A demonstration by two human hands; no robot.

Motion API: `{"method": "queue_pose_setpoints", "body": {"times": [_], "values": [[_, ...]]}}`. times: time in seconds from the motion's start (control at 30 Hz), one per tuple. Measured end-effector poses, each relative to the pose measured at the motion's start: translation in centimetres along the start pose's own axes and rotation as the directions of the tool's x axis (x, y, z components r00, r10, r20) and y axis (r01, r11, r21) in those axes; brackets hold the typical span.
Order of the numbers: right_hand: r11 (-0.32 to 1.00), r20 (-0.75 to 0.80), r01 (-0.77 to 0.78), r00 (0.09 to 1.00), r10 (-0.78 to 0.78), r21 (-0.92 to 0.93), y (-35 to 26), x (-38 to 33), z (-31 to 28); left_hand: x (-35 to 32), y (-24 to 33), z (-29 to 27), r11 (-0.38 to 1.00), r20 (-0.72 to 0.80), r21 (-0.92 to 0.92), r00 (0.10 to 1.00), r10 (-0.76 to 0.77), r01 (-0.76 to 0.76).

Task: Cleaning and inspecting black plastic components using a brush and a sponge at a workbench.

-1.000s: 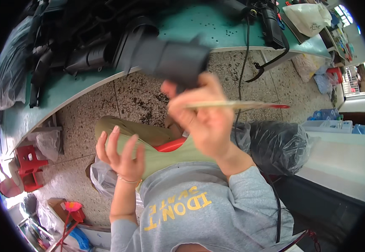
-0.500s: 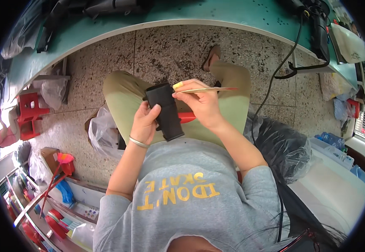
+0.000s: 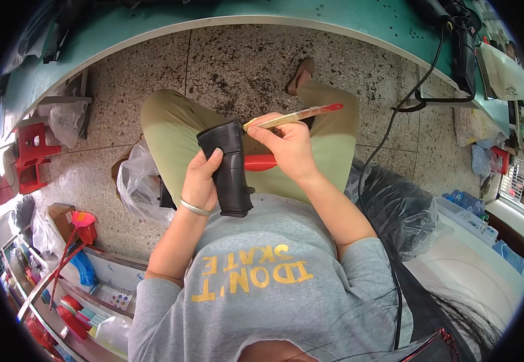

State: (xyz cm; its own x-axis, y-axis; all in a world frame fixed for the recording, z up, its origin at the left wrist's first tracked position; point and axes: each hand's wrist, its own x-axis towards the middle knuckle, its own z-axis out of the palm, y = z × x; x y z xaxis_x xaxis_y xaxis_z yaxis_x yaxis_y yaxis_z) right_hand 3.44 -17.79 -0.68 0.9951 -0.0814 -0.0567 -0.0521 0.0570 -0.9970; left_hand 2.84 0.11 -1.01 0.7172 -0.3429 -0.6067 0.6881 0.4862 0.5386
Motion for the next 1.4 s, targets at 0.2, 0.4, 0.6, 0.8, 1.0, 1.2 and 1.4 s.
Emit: {"method": "queue_pose_setpoints", "body": {"times": [0.2,0.4,0.6,0.8,1.0,1.2,1.4], "values": [[0.951,0.018,-0.171,0.985,0.172,0.256,0.6,0.0,0.1,0.3,-0.5,-0.1,1.000,-0.012,0.011,1.000,-0.003,0.003],[0.907,0.041,-0.232,0.972,0.233,0.350,0.9,0.0,0.1,0.1,-0.2,0.5,1.000,0.003,0.007,1.000,0.002,-0.002],[0.815,0.061,0.451,0.884,-0.462,-0.363,3.5,1.4,0.9,0.6,-1.4,1.4,0.983,-0.109,0.146,0.985,0.132,-0.116],[0.724,-0.140,0.320,0.857,-0.497,-0.611,5.3,4.5,-4.0,0.4,0.2,1.1,0.969,-0.178,0.215,0.971,0.158,-0.118],[0.607,0.173,0.600,0.771,-0.613,-0.521,-0.9,3.1,-3.1,1.1,1.0,1.2,0.097,0.172,0.962,0.842,0.512,-0.256],[0.777,0.364,0.515,0.845,-0.391,-0.361,-0.4,1.4,-1.5,0.4,0.9,2.8,-0.474,0.540,0.819,0.712,0.448,-0.323],[0.946,0.312,-0.322,0.896,0.316,-0.032,-0.9,1.4,-2.0,0.6,0.6,2.7,-0.567,0.646,0.736,0.637,0.422,-0.370]]}}
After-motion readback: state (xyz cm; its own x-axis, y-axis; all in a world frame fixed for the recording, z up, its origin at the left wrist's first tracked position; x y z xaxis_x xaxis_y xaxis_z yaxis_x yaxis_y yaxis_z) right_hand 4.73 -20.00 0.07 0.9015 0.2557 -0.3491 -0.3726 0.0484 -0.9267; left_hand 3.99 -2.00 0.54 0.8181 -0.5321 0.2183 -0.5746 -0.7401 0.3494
